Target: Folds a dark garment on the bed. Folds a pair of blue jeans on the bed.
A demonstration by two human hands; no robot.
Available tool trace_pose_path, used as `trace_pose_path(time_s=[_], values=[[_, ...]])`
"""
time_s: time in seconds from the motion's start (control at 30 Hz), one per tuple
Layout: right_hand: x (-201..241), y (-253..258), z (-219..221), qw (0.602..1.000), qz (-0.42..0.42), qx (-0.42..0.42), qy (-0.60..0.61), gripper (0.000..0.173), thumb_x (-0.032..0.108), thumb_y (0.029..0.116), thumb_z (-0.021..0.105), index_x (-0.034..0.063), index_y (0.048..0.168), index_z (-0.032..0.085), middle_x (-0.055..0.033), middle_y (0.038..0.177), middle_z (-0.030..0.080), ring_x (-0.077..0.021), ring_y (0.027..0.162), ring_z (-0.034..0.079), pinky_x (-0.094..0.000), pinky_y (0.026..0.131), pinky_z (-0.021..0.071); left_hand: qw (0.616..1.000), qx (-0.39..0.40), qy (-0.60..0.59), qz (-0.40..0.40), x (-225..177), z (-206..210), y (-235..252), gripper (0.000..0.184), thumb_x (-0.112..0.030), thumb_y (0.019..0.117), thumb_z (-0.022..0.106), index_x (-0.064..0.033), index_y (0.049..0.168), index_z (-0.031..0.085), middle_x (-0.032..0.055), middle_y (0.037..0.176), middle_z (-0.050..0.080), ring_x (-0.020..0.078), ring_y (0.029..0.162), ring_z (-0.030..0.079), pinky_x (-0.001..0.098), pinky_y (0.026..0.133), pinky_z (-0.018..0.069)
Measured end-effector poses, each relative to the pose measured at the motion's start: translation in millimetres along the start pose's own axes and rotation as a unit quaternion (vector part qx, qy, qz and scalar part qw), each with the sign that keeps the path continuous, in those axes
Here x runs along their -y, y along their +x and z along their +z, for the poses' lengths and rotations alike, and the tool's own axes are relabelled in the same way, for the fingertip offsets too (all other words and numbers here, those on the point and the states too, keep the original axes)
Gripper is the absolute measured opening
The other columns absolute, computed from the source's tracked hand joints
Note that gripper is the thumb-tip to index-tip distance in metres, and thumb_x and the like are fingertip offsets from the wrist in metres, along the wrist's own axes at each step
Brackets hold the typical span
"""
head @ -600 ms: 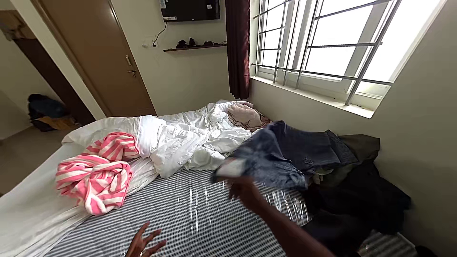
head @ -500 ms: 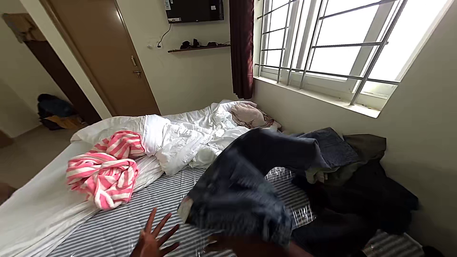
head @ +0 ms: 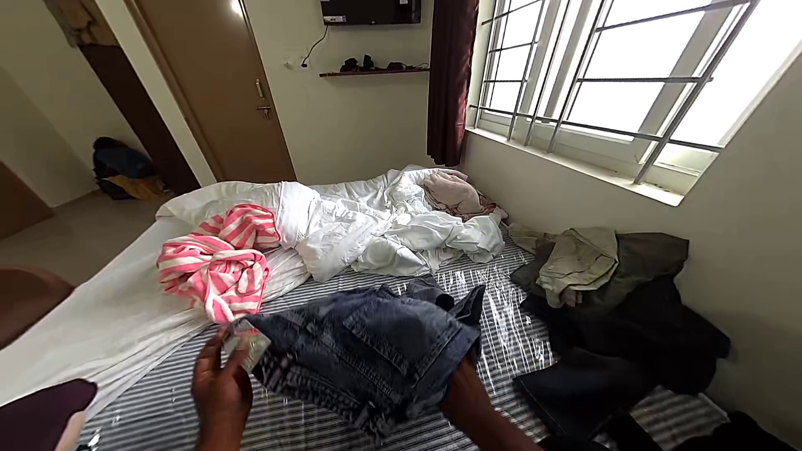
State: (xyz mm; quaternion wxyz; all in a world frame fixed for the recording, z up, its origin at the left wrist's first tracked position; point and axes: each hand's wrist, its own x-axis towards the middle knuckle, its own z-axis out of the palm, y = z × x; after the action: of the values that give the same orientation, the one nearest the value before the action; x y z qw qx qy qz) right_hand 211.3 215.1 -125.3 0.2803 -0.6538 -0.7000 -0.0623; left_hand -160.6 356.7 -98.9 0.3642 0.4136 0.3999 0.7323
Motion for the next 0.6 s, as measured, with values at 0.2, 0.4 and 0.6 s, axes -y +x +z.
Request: trace_pose_path(time_s=[0.2, 0.4, 0.6], values=[[-57.5, 29.0, -14.0, 0.934, 0.069, 0.347, 0.051, 0.062, 0.049, 0.0982, 0.064, 0.0203, 0.152, 0.052, -0.0128, 0.151, 0.055, -0.0362, 0.140, 0.050, -0.0638, 0.115, 0.0367, 0.962, -0.079, 0.103, -0.240, 15.9, -21.4, -4.9, 0.058, -0.012, 0.1025, 0.062, 0.0022, 0.152, 0.034, 0.0259, 0.145, 0.049, 0.0292, 0.119, 0.059, 0.0420, 0.097, 0.0523], [-133.9, 20.5, -12.4, 0.889, 0.160, 0.391, 0.176, 0.064, 0.038, 0.0997, 0.067, 0.0097, 0.153, 0.048, -0.0174, 0.131, 0.068, -0.0342, 0.119, 0.067, -0.0571, 0.105, 0.0497, 0.897, -0.025, 0.210, -0.387, 23.8, -11.9, -16.5, 0.062, -0.045, 0.1014, 0.063, -0.0107, 0.150, 0.047, 0.0203, 0.159, 0.040, 0.0438, 0.147, 0.035, 0.0731, 0.108, 0.0334], [-175.4, 37.3, 4.3, 0.922, 0.272, 0.226, 0.160, 0.071, 0.036, 0.0973, 0.071, 0.0083, 0.156, 0.042, -0.0235, 0.141, 0.058, -0.0367, 0.117, 0.066, -0.0531, 0.099, 0.0544, 0.850, -0.108, 0.156, -0.491, 37.6, -13.8, -27.6, 0.087, -0.051, 0.0975, 0.066, -0.0089, 0.160, 0.023, 0.0265, 0.164, 0.024, 0.0490, 0.148, 0.029, 0.0737, 0.106, 0.0381]])
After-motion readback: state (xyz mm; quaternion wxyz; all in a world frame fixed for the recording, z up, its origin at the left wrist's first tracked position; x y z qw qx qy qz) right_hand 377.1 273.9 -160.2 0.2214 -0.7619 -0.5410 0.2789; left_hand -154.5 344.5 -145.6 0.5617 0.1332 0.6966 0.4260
